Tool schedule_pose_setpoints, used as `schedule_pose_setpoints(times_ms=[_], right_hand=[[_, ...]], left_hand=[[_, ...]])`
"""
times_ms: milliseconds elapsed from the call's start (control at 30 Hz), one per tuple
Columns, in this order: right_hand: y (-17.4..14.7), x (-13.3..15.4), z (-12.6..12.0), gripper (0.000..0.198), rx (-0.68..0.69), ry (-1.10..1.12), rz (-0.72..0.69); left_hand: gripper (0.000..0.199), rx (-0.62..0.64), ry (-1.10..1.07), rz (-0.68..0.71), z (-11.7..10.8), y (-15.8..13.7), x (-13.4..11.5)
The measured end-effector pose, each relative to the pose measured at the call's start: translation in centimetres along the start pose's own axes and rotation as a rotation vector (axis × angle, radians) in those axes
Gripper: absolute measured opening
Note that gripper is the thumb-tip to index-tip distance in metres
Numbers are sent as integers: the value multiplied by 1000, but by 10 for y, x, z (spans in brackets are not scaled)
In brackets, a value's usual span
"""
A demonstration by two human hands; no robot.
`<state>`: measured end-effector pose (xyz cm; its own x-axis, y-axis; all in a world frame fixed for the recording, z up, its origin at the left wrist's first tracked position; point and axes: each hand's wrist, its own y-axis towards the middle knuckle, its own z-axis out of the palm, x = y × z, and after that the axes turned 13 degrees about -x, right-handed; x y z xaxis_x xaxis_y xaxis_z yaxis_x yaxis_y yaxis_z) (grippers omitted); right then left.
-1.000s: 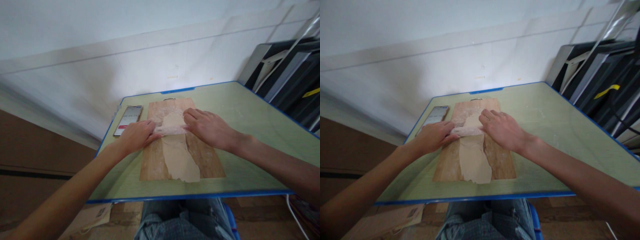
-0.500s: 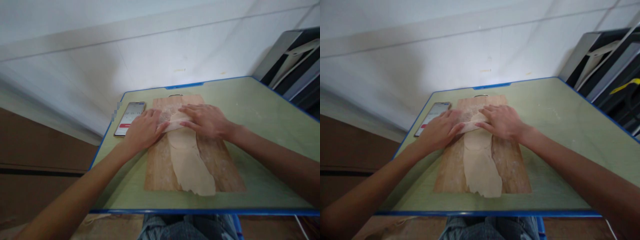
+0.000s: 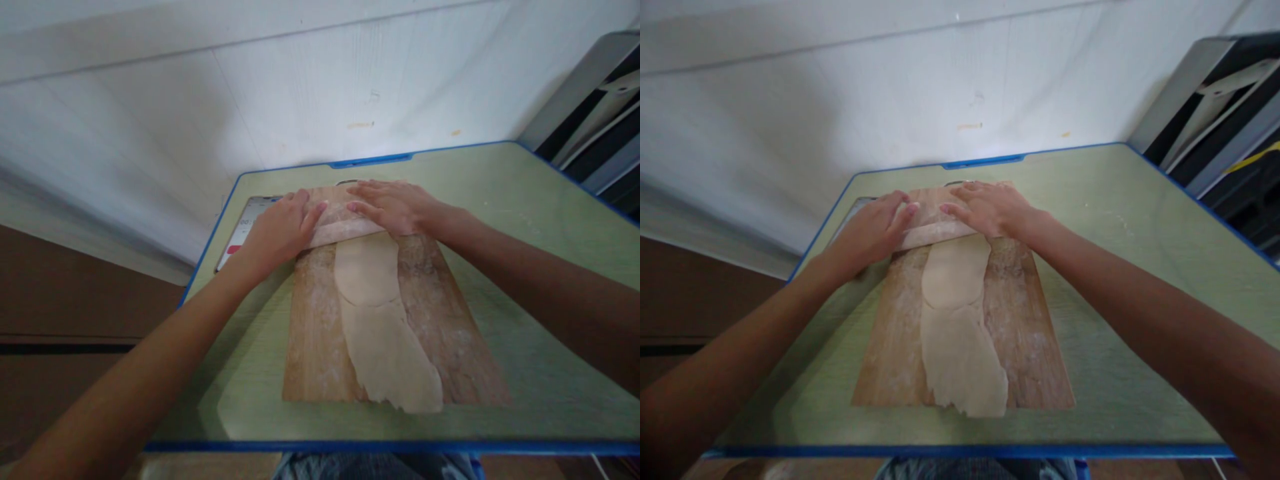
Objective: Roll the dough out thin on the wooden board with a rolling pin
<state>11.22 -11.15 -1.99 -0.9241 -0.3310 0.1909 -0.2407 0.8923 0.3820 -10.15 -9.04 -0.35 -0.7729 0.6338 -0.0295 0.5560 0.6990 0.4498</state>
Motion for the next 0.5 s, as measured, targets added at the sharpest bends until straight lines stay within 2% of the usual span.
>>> schedule_pose_setpoints(times_ms=[233,500], right_hand=[[29,-7,4,59,131,56,51],[22,-8,8,55,-11,-99,-105]], left_hand=[[52,16,73,-140,7,20,5],[58,17,98,-266,12,23,7]])
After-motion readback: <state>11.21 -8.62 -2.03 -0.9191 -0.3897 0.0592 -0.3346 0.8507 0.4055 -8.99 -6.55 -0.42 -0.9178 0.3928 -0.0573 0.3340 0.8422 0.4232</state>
